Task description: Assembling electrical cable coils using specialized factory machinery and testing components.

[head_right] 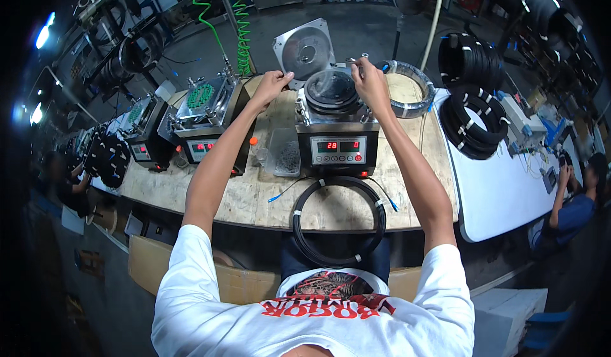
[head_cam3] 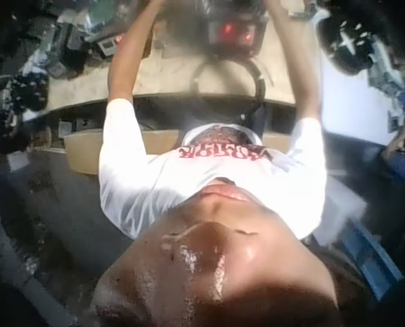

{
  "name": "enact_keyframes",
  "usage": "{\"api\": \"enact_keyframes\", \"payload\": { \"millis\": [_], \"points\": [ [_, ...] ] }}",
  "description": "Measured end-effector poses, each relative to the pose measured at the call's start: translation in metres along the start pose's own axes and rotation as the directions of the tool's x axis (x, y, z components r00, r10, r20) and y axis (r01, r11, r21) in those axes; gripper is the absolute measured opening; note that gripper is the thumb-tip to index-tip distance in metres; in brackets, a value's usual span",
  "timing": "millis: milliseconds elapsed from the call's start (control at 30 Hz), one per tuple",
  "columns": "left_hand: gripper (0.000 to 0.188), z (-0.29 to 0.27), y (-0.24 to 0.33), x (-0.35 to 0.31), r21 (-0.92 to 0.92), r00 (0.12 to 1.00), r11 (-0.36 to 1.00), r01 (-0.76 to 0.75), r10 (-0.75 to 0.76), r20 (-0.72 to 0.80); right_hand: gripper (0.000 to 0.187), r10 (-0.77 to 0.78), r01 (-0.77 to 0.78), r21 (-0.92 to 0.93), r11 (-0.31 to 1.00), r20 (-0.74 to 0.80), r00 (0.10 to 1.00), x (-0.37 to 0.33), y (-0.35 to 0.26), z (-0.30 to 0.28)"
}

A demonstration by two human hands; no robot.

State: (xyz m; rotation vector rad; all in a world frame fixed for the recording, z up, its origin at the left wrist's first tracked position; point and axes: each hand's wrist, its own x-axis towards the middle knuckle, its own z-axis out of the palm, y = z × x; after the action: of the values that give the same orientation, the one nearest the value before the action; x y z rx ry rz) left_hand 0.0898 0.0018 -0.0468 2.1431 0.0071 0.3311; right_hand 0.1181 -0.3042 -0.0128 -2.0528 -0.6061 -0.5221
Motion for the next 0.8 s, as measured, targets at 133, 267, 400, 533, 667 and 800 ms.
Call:
{"api": "enact_keyframes", "payload": {
  "millis": [133,267,400,533,667,800],
  "points": [
    [0.035,-0.004,0.004,0.010,-0.135,0.983,0.990,0.044,-0.018,0.184,0.018,-0.090,0.096,0.060,0.994,-0.093,0.992,0.000,0.002,-0.001],
    [0.037,-0.045,0.015,0.018,-0.056,0.896,0.998,0.027,0.001,0.445,0.017,-0.127,0.127,-0.006,0.992,-0.081,0.989,-0.003,0.011,-0.003],
    [0.040,-0.122,0.002,0.040,-0.052,0.972,0.998,-0.039,0.050,0.229,0.017,-0.181,0.185,0.023,0.983,-0.127,0.975,-0.005,0.005,0.001],
    [0.036,-0.193,-0.034,0.072,0.095,0.983,0.995,0.000,0.017,-0.183,0.014,-0.122,0.111,-0.094,0.989,-0.127,0.984,-0.006,-0.006,0.000],
    [0.038,-0.227,-0.067,0.113,0.155,0.936,0.988,0.011,0.044,-0.349,0.012,-0.182,0.155,-0.187,0.970,-0.141,0.973,-0.005,-0.007,-0.001],
    [0.041,-0.229,-0.090,0.154,0.047,0.904,0.996,0.082,-0.054,-0.425,0.015,-0.076,0.061,-0.154,0.986,-0.095,0.993,-0.006,-0.017,-0.003]
  ]
}}
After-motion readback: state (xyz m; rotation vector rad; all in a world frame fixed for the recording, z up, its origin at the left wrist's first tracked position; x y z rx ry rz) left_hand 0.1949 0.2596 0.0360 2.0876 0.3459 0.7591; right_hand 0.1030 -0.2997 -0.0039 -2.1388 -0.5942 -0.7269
